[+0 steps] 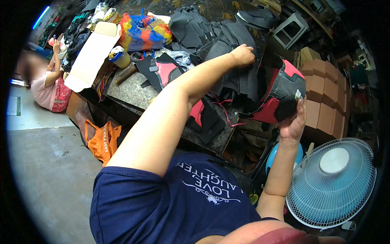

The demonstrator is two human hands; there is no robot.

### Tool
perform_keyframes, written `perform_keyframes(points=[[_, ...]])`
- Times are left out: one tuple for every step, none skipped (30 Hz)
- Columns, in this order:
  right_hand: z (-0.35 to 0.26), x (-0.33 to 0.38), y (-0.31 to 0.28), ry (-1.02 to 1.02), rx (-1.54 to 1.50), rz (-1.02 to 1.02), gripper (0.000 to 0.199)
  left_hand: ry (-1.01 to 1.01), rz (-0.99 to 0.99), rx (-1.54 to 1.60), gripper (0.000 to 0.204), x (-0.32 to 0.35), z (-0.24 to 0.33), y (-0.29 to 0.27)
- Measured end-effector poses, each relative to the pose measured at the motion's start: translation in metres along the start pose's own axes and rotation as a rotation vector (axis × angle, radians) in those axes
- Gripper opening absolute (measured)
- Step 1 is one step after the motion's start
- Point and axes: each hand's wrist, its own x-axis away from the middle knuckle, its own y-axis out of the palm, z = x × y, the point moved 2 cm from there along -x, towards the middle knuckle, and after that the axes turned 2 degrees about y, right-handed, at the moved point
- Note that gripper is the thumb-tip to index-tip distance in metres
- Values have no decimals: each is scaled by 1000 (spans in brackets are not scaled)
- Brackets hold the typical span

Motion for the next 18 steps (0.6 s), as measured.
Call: perform_keyframes(points=[[-1,2,1,1,-13,-32,61,1,6,25,18,-1,3,-2],[-2,6,0,8,-13,-38,61,-12,-28,41,19,-2,5,-6],[-3,7,-1,18,-9,-26,62,-135,107,218,20,0,4,-14],[-6,9,-2,-11,-10,-43,62,-273,202,380,22,3,3,-24],[-10,10,-3,-40,-9,-44,61,-424,255,545,24,7,2,-35],[-13,10,-3,-81,-21,-104,61,-520,455,665,31,14,0,-51],[-17,11,-4,-103,-29,-90,43,-643,556,672,31,23,1,-68],[-21,11,-2,-86,-125,-220,42,-746,686,675,31,34,4,-86],[-24,10,2,-67,-233,-370,42,-783,740,759,30,44,7,-104],[-27,12,8,-50,-354,-582,42,-783,858,820,29,57,13,-122],[-26,9,13,-97,-333,-664,44,-779,869,941,30,71,21,-137],[-22,5,20,-34,-315,-670,45,-755,813,1237,31,84,32,-147],[-16,2,26,40,-313,-644,49,-705,779,1517,33,97,45,-156],[-7,-1,34,58,-304,-663,51,-644,735,1797,35,106,60,-163],[3,-6,42,69,-149,-586,53,-656,789,1943,36,115,76,-168],[20,-11,50,50,19,-515,50,-616,861,2099,38,122,90,-172],[36,-13,58,66,120,-462,45,-695,869,2321,41,126,101,-171],[44,-13,63,81,112,-441,42,-686,909,2372,49,132,106,-171]])
